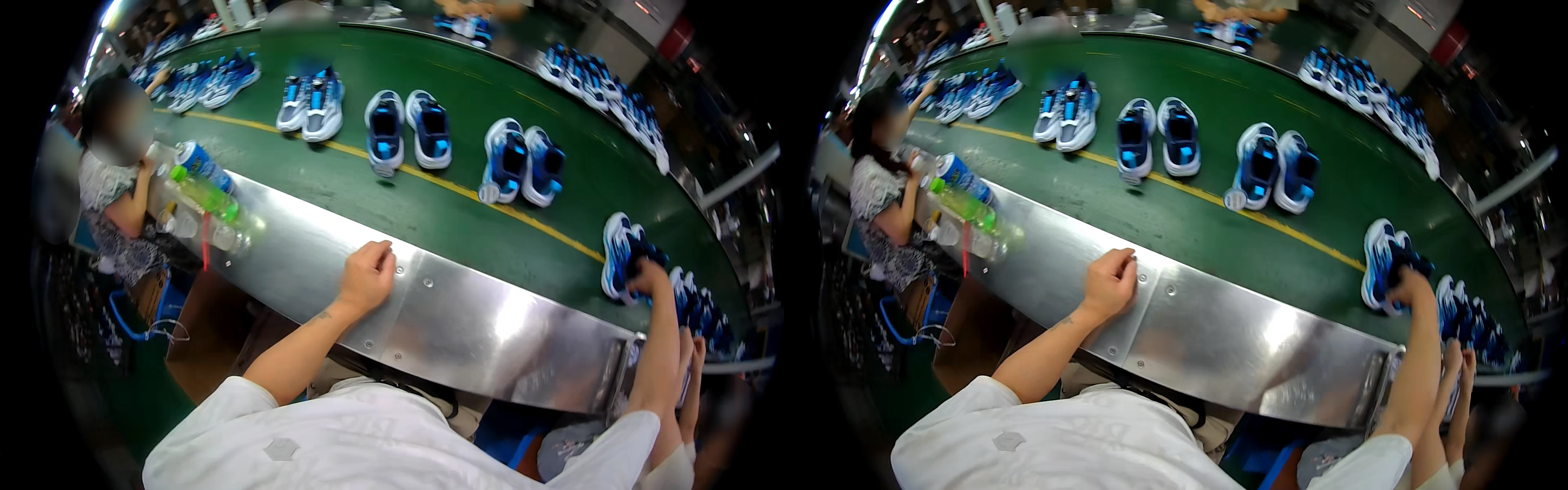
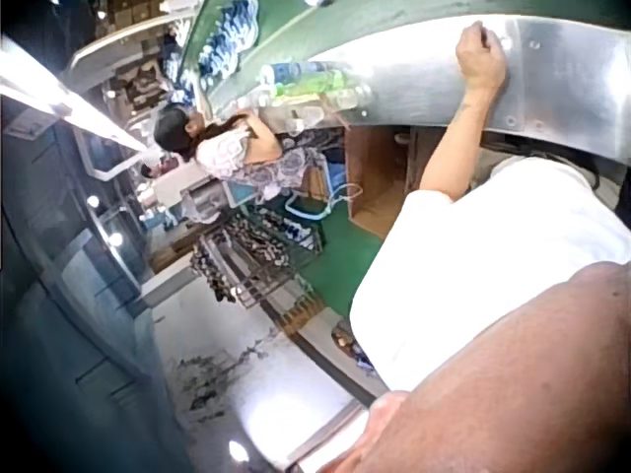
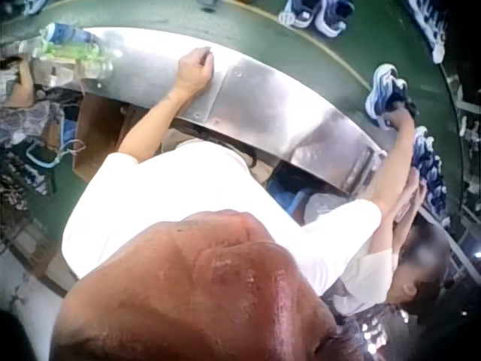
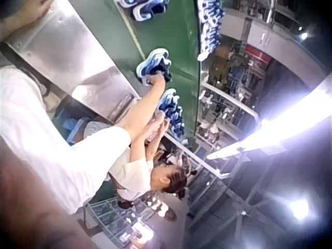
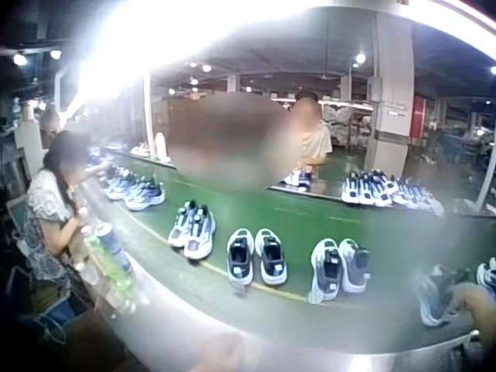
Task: The person picks up shoes from a conveyor belt, uses their hands to press and pull on the upper and heel areas, and places them back on the belt.
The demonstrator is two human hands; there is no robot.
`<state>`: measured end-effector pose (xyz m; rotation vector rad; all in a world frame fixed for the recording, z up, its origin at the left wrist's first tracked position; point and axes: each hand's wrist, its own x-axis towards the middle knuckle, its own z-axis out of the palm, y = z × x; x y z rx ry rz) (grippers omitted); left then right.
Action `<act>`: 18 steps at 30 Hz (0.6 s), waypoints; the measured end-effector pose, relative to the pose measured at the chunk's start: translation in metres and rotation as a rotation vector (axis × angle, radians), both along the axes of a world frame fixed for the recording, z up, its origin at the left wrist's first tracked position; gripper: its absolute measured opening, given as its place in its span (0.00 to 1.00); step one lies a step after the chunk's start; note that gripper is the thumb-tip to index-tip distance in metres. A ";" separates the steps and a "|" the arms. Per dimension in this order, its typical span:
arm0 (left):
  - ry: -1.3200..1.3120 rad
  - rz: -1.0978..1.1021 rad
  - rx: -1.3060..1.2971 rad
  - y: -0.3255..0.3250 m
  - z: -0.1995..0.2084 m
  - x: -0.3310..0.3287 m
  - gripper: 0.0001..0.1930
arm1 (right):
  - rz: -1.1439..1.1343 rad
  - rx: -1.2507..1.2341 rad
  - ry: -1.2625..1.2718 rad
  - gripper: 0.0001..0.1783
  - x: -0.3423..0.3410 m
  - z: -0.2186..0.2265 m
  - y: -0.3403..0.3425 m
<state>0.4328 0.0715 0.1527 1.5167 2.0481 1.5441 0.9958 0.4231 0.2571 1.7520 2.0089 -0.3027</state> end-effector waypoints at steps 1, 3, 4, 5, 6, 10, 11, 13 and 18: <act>-0.008 -0.023 0.029 0.006 -0.002 0.002 0.08 | 0.082 0.101 0.139 0.54 0.073 -0.015 0.001; -0.008 -0.017 0.029 0.002 -0.006 0.001 0.08 | -0.131 0.066 0.540 0.52 0.104 -0.048 -0.008; 0.007 0.006 -0.002 -0.002 -0.008 -0.001 0.07 | 0.095 0.317 0.245 0.50 0.083 -0.071 -0.013; 0.018 -0.012 0.014 0.001 -0.008 -0.001 0.07 | 0.114 0.307 0.242 0.47 0.083 -0.072 -0.016; 0.043 -0.027 0.008 0.002 -0.009 -0.001 0.07 | 0.146 0.231 0.279 0.44 0.064 -0.067 -0.022; 0.054 -0.009 -0.043 -0.002 -0.012 -0.002 0.08 | 0.229 0.239 0.323 0.29 -0.052 -0.016 -0.078; 0.038 -0.020 -0.041 0.001 -0.010 0.000 0.10 | 0.309 0.302 0.417 0.28 -0.067 -0.017 -0.099; 0.053 -0.027 -0.090 -0.002 -0.005 0.003 0.15 | 0.313 0.369 0.418 0.25 -0.143 0.006 -0.187; 0.153 -0.282 -0.117 -0.005 -0.006 0.069 0.48 | 0.425 0.120 0.318 0.29 -0.244 0.020 -0.335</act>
